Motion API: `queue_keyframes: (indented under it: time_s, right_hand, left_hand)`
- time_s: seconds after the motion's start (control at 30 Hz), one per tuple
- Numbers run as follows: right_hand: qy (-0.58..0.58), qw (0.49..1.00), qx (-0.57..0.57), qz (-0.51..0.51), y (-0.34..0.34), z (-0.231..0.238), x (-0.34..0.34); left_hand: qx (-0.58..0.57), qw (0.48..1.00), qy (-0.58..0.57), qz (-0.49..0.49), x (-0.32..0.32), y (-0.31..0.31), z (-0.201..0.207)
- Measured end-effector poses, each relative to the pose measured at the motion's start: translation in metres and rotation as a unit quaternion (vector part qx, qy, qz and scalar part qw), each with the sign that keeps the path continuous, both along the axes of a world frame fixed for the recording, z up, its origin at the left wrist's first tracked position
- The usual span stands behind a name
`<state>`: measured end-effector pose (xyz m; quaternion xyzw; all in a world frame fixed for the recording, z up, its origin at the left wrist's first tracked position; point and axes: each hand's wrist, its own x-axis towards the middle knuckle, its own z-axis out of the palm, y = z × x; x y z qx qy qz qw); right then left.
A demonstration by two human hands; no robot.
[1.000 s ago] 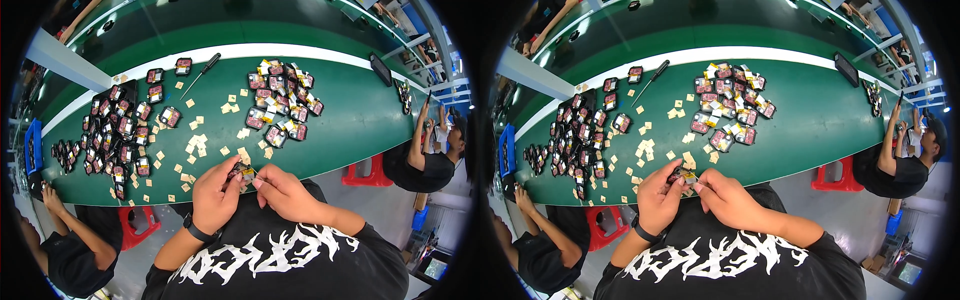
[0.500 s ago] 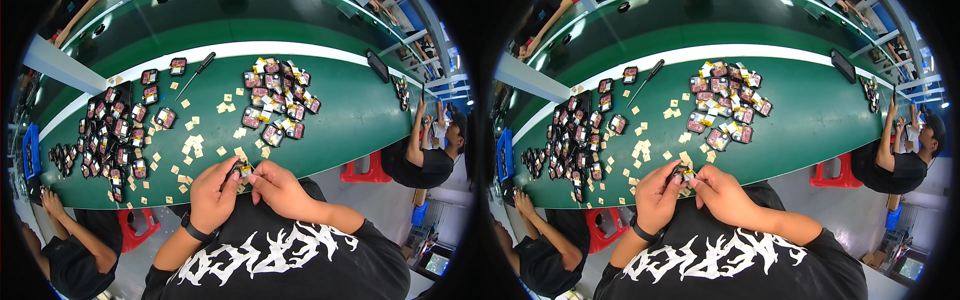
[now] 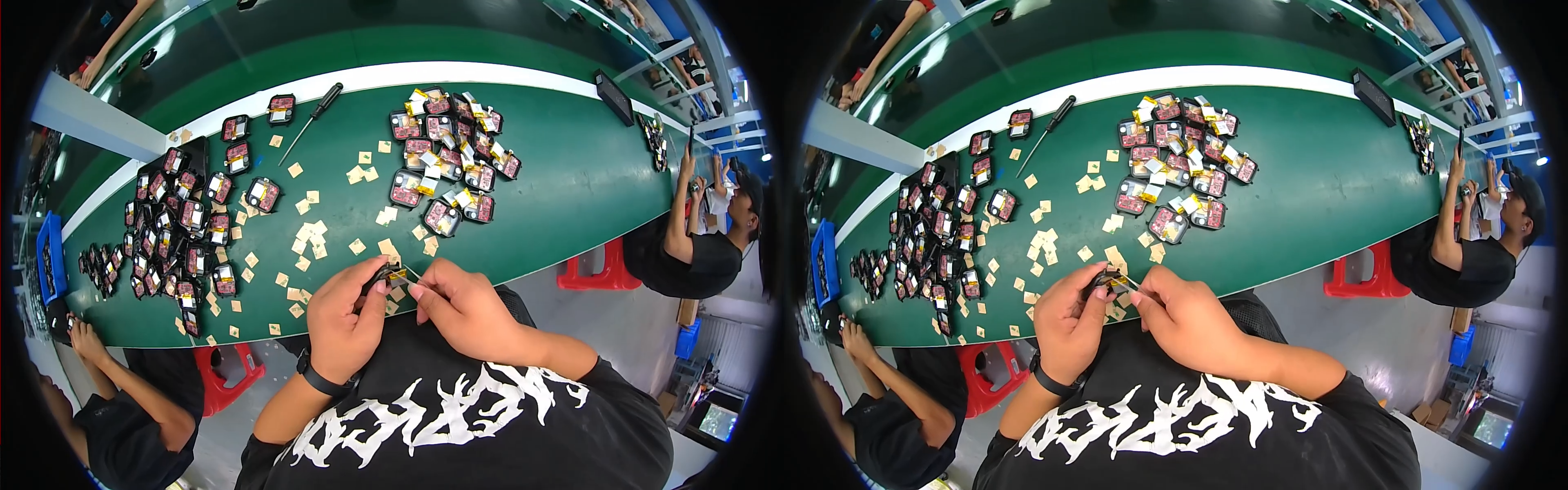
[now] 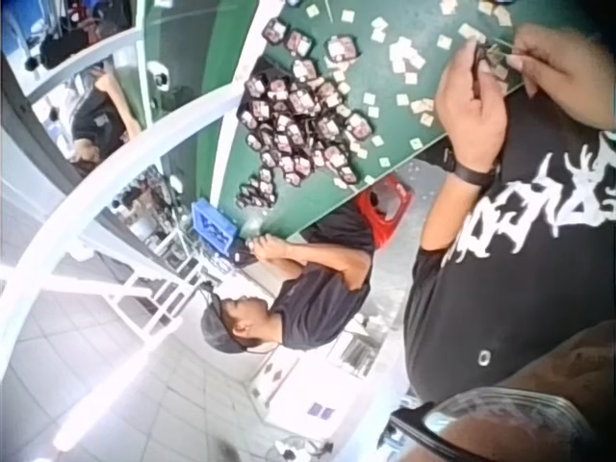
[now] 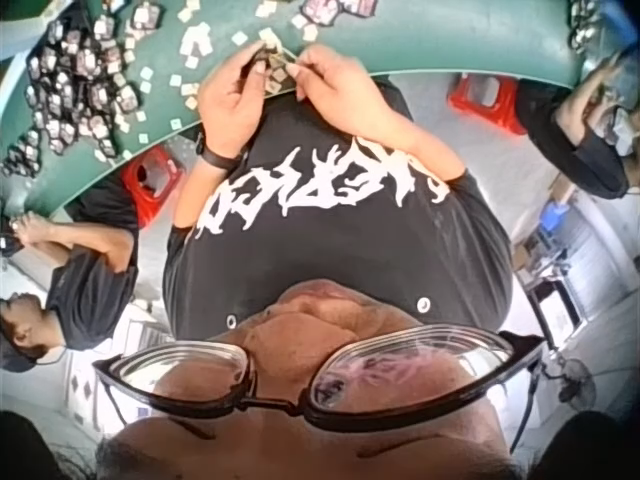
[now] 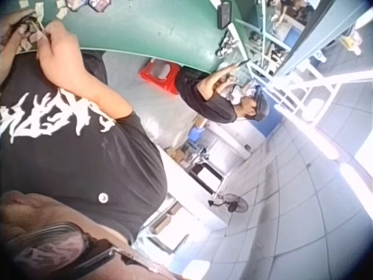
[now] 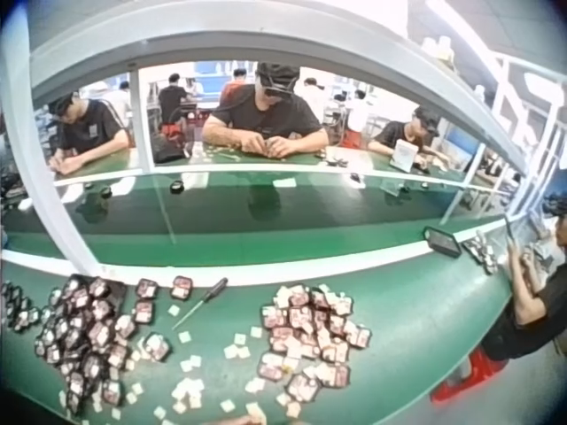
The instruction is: Assembling small electronic components by applying adhesive stickers and connecting parts on an assembly line.
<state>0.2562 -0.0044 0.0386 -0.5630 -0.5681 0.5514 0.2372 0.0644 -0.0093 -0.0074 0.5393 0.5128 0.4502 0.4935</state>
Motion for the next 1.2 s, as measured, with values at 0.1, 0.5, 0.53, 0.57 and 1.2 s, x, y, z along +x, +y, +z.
queue_keyframes:
  time_s: [0.1, 0.5, 0.53, 0.57, 1.2]
  right_hand:
    - [-0.044, 0.998, 0.053, 0.004, 0.001, -0.006, 0.001]
    - [-0.043, 0.993, 0.105, -0.016, 0.0, -0.014, -0.005]
    - [-0.039, 0.993, 0.107, -0.016, -0.001, -0.014, -0.005]
    - [-0.035, 0.993, 0.11, -0.015, -0.001, -0.015, -0.005]
    - [-0.003, 0.943, 0.317, 0.102, 0.028, -0.023, 0.003]
  left_hand:
    - [0.005, 1.0, -0.001, -0.004, -0.001, 0.0, 0.0]
    - [-0.047, 0.998, -0.026, -0.013, -0.006, 0.001, -0.006]
    - [-0.074, 0.995, -0.062, -0.016, -0.007, 0.001, -0.004]
    - [-0.101, 0.99, -0.098, -0.019, -0.007, 0.001, -0.002]
    - [-0.163, 0.968, -0.183, -0.059, -0.013, 0.009, 0.007]
